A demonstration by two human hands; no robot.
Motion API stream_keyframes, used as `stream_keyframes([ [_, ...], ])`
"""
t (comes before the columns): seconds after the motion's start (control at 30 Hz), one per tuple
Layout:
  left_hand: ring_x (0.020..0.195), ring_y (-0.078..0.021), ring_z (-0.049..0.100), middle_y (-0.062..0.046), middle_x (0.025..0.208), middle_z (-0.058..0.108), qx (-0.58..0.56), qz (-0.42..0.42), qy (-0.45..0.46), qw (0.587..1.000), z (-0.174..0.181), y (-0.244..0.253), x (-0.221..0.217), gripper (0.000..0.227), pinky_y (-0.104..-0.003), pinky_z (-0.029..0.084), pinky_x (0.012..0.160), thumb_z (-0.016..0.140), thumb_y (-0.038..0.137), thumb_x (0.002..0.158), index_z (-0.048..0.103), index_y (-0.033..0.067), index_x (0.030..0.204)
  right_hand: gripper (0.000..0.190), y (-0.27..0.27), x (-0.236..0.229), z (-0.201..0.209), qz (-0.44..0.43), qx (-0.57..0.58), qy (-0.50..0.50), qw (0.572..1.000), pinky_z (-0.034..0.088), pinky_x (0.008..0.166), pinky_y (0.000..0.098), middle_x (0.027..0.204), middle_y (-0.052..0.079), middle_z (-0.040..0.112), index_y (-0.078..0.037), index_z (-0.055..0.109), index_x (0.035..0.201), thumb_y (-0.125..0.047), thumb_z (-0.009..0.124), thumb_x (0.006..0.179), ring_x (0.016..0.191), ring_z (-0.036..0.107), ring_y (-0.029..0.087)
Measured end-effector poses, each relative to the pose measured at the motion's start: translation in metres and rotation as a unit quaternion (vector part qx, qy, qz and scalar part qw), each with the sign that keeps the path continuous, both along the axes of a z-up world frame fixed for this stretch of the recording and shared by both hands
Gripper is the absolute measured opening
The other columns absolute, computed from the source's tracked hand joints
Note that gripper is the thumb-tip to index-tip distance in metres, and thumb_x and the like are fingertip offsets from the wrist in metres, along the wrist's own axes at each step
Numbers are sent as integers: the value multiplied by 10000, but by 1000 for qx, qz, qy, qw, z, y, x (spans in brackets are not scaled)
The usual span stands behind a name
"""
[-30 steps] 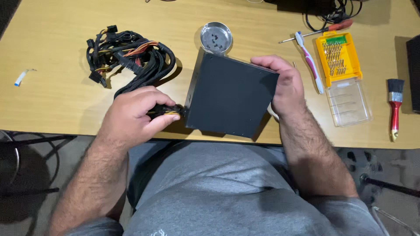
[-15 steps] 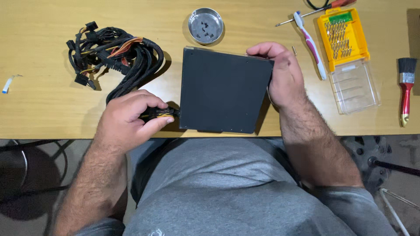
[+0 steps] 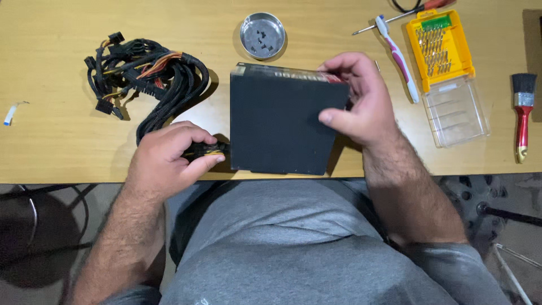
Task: The person assembles a computer power supply unit by securing the fan cover with screws. They use a screwdriver to tighten screws at each corner of the fan grille, then rotate the unit to inspect the sides and label.
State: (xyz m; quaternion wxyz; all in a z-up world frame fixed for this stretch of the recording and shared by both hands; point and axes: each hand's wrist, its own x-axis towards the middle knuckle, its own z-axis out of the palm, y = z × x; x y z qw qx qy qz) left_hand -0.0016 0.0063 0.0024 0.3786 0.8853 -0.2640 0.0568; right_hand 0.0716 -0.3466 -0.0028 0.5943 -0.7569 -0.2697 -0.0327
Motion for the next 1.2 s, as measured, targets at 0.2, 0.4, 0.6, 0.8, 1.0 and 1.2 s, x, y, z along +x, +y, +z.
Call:
stream_keyframes([
  [0.2, 896, -205, 715, -30, 974, 748, 95, 34, 25, 995, -12, 1, 1, 343, -333, 531, 753, 837, 347, 848, 686, 83, 1006, 1004, -2, -20, 14, 33, 38, -113, 992, 562, 1106, 416, 1304, 259, 537, 13, 361, 1348, -207, 970, 581, 1244, 613, 351],
  [0.4, 922, -229, 709, -34, 1009, 747, 105, 41, 35, 993, -22, 6, 3, 303, -349, 534, 799, 833, 238, 805, 686, 85, 1022, 1024, 1, -35, 2, 64, 45, -199, 977, 538, 1080, 479, 1303, 258, 558, -129, 352, 1411, -263, 1024, 650, 1209, 629, 354],
  [0.6, 908, -239, 704, -47, 995, 738, 86, 16, 14, 996, -23, 3, 6, 296, -352, 536, 784, 821, 251, 841, 667, 72, 1018, 1139, 3, -42, -12, 45, 96, -212, 972, 557, 1019, 473, 1279, 289, 520, -150, 289, 1411, -277, 1038, 562, 1167, 615, 372],
  [0.8, 885, -279, 693, -81, 989, 729, 69, -2, 8, 998, -27, 1, 6, 279, -376, 520, 768, 793, 217, 839, 634, 64, 1011, 1069, -5, -48, -19, -22, 43, -161, 986, 526, 1073, 395, 1240, 186, 578, -69, 514, 1291, -511, 1018, 459, 1166, 629, 300],
  [1.0, 892, -254, 696, -64, 990, 733, 56, 11, 16, 998, -32, 2, 5, 269, -355, 526, 781, 800, 202, 836, 636, 70, 1002, 1084, -10, -46, -17, -13, 35, -133, 990, 547, 1049, 392, 1221, 215, 583, -30, 500, 1280, -569, 962, 461, 1141, 644, 308],
  [1.2, 859, -263, 689, -49, 986, 725, 64, 3, -3, 998, -39, 5, 6, 291, -387, 521, 749, 789, 262, 850, 613, 89, 1004, 1072, -12, -45, -18, 3, 46, -131, 990, 556, 1024, 411, 1212, 219, 578, -43, 483, 1292, -534, 976, 477, 1128, 648, 327],
])
